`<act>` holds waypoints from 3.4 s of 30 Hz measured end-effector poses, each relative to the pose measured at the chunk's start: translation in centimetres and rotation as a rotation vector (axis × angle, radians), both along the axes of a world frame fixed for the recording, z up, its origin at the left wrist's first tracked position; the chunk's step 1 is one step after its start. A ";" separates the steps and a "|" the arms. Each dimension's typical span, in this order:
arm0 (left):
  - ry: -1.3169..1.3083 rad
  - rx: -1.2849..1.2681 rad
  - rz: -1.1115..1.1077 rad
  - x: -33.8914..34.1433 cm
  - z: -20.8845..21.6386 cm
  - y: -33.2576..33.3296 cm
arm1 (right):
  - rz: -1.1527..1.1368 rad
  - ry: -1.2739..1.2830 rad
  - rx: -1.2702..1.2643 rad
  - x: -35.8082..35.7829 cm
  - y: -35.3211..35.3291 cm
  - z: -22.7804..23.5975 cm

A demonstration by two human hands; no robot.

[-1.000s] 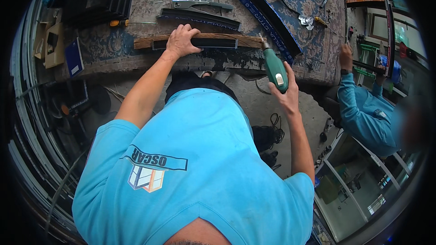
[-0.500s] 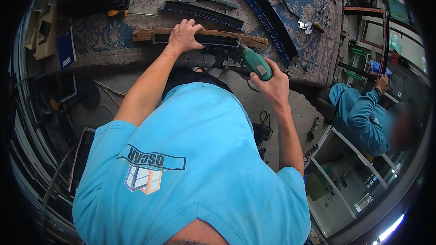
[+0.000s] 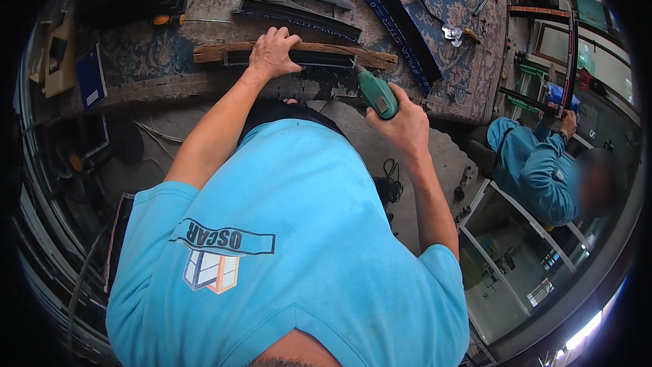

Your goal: Assemble aluminum and plastic window frames using a drill, screwdriver, and corner brackets.

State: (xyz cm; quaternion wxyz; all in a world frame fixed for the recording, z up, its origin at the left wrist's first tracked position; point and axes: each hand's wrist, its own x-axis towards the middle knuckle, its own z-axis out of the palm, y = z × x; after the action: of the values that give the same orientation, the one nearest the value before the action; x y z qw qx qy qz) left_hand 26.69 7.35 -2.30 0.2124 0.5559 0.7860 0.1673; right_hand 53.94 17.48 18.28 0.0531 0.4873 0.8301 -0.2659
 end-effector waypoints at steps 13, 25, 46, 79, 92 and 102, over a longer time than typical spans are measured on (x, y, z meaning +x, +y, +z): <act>-0.041 -0.017 -0.007 -0.1 0.3 0.1 | 0.239 -0.220 0.057 -3.8 2.6 2.2; -0.043 -0.035 -0.009 -0.2 0.1 0.3 | 0.321 -0.099 -0.052 -0.4 5.8 1.1; 0.010 -0.040 -0.003 0.0 0.3 0.3 | 0.100 -0.023 -0.171 -1.4 6.5 1.7; -0.009 -0.027 -0.001 0.2 0.1 0.3 | 0.221 -0.120 0.041 -0.7 1.7 1.1; 0.010 -0.046 -0.010 0.2 0.0 0.1 | 0.499 -0.421 0.065 -7.3 0.7 2.4; -0.007 -0.025 -0.006 -0.1 0.1 0.4 | -0.220 0.062 -0.398 0.3 6.8 -0.9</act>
State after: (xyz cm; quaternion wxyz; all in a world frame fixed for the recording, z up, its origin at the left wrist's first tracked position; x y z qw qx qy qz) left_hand 26.63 7.75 -2.21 0.2225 0.5552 0.7856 0.1586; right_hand 54.25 24.27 17.39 0.0935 0.5465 0.7042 -0.4435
